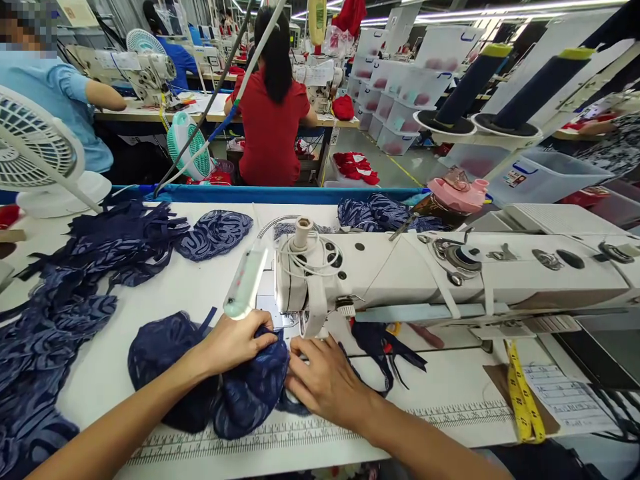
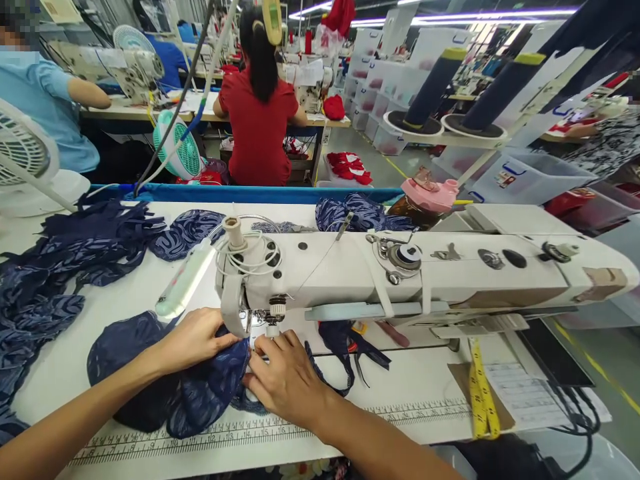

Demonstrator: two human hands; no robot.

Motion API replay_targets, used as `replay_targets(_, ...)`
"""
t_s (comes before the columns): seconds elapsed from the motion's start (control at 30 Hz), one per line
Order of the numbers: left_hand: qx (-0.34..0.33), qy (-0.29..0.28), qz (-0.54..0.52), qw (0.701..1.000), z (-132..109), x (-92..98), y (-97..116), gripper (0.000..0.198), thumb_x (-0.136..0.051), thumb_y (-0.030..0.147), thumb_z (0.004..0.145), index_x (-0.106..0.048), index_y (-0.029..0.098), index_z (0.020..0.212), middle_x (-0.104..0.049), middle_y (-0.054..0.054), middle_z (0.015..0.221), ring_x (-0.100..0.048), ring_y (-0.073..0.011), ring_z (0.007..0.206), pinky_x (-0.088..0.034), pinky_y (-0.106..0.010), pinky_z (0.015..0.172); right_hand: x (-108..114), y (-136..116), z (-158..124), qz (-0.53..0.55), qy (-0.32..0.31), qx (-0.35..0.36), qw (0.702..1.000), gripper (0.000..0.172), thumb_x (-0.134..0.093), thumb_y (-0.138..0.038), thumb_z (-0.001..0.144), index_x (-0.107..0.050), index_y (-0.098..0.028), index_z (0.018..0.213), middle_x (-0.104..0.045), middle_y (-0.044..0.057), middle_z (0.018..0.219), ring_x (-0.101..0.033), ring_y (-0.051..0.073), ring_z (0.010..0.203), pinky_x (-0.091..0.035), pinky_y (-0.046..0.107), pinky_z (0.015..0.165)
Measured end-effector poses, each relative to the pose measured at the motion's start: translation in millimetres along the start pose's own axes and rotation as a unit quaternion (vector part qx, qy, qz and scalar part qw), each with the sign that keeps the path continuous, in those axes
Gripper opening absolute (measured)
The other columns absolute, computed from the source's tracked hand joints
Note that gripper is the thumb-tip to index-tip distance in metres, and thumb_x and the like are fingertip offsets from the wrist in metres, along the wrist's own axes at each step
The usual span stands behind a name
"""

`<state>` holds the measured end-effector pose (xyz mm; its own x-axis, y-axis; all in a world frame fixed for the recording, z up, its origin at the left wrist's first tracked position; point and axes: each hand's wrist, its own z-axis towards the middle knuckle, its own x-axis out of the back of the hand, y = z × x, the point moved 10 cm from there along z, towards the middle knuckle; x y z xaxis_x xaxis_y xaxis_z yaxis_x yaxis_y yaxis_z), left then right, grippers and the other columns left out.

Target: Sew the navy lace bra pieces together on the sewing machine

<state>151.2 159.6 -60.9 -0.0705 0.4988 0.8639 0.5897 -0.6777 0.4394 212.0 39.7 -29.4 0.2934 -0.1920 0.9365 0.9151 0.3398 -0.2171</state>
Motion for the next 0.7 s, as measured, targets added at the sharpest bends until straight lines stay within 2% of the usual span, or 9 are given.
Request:
replay_targets(0.13, -0.023, -0.013, 0.037, 0.999, 5.5, 0.1, 3.0, 0.015, -0.053, 0.031, 0.088, -0.065, 0.023, 0.091, -0.069, -0.002, 0.084, -0.065, -0.0211, 0.079, -0.039, -0.025, 0.066, 0.0, 0.5, -0.7, -0.003, 0.004, -0.001, 1.0, 0.016, -0.057, -0.033, 0.095, -0.059, -0.018, 0.09, -0.06, 0.004, 0.101, -0.047, 0.018, 0.08, -0.032, 0.035, 0.078)
replay_targets(0.33, -0.042, -0.025, 0.006, 0.999, 10.1, 0.3, 4.9, 0.014, -0.05, 0.029, 0.087, -0.062, 0.021, 0.086, -0.066, 0.0, 0.081, -0.061, -0.0173, 0.074, -0.04, -0.024, 0.065, 4.6, 0.4, -1.5, 0.004, 0.026, 0.0, 1.0, 0.017, -0.054, -0.035, 0.095, -0.061, -0.019, 0.093, -0.061, 0.005, 0.101, -0.048, 0.019, 0.079, -0.034, 0.036, 0.08)
replay_targets(0.43, -0.041, -0.032, 0.0, 0.999, 10.1, 0.6, 7.5, 0.017, -0.048, 0.031, 0.089, -0.061, 0.02, 0.085, -0.066, 0.0, 0.081, -0.06, -0.017, 0.074, -0.04, -0.024, 0.066, 6.2, 4.6, -1.6, 0.018, 0.044, -0.012, 0.999, 0.014, -0.05, -0.022, 0.094, -0.063, -0.018, 0.096, -0.06, 0.005, 0.091, -0.049, 0.02, 0.077, -0.035, 0.037, 0.082)
replay_targets(0.57, -0.051, -0.04, 0.002, 0.998, 13.0, 2.1, 10.2, 0.018, -0.049, 0.033, 0.09, -0.06, 0.02, 0.086, -0.066, -0.001, 0.083, -0.06, -0.0173, 0.076, -0.041, -0.025, 0.068, 9.5, 18.1, -0.7, 0.014, 0.077, -0.06, 0.995, 0.042, -0.039, -0.001, 0.083, -0.063, -0.017, 0.114, -0.057, 0.006, 0.08, -0.051, 0.022, 0.079, -0.036, 0.037, 0.08)
replay_targets(0.7, -0.059, -0.042, 0.035, 0.997, 13.8, 2.5, 13.7, 0.018, -0.051, 0.035, 0.09, -0.06, 0.02, 0.085, -0.066, -0.001, 0.081, -0.06, -0.0174, 0.072, -0.042, -0.026, 0.063, 0.4, 16.1, 4.7, -0.014, 0.026, -0.054, 0.998, 0.054, -0.04, -0.001, 0.078, -0.059, -0.018, 0.126, -0.059, 0.007, 0.083, -0.053, 0.025, 0.084, -0.037, 0.039, 0.079)
